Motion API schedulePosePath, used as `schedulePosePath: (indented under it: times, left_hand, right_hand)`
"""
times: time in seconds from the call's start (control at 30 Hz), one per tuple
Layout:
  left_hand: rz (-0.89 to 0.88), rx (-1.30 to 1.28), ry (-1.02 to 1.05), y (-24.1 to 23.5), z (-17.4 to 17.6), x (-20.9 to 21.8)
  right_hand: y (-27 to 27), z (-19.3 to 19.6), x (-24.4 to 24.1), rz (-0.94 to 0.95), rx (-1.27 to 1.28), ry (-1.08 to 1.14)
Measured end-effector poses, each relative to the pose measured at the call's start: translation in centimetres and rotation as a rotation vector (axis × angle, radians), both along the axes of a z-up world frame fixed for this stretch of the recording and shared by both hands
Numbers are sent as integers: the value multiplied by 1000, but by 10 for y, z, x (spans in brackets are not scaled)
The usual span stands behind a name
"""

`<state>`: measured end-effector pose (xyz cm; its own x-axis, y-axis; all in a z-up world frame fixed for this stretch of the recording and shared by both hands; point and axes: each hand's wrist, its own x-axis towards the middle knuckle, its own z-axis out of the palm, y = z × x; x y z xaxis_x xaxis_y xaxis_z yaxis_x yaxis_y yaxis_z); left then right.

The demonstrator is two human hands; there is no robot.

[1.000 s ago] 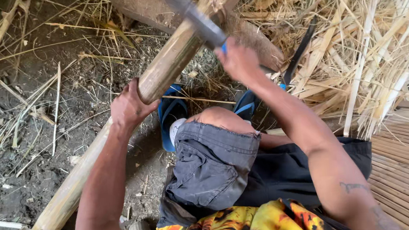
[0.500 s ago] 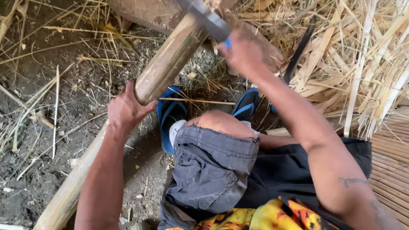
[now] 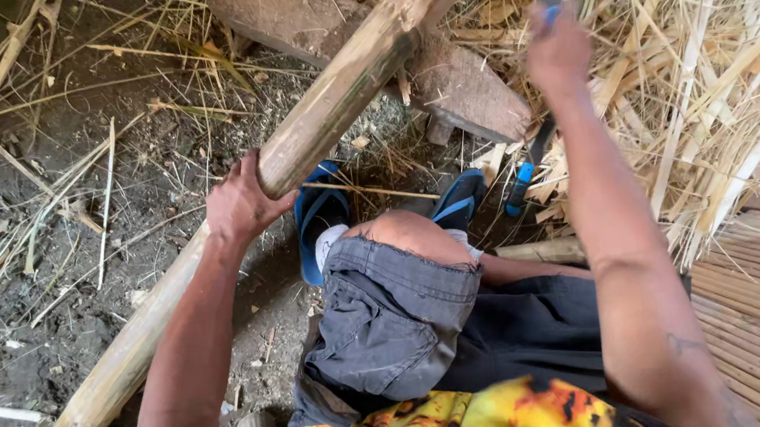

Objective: The person sits cross-legged on the ground and uses a machete to shave the outer layer of a long bamboo pole. They hold the pole with their left hand and repeatedly strike it with the machete in their right hand, removing strips of bamboo skin.

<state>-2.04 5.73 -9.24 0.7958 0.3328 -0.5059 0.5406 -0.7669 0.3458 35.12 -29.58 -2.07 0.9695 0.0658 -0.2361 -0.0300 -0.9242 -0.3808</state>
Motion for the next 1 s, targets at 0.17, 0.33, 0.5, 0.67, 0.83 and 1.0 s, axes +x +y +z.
schedulePosePath:
  times: [0.17, 0.33, 0.5, 0.67, 0.83, 1.0]
  left_hand:
    - [-10, 6, -11, 0, -2, 0]
    - [-16, -9, -76, 1, 2, 2]
    - [21, -130, 38, 13, 9, 5]
    - [-5, -115, 34, 18, -3, 5]
    - [23, -86, 108, 18, -1, 9]
    - [0, 66, -154, -2, -2, -2]
  right_hand:
    - [53, -14, -114, 685, -450, 218]
    - [18, -43, -33, 441, -309, -474]
    - [15, -1, -28, 285, -129, -207]
    - [63, -29, -116, 688, -396, 82]
    - [12, -49, -35, 235, -39, -348]
    - [-54, -36, 5, 75, 157, -354]
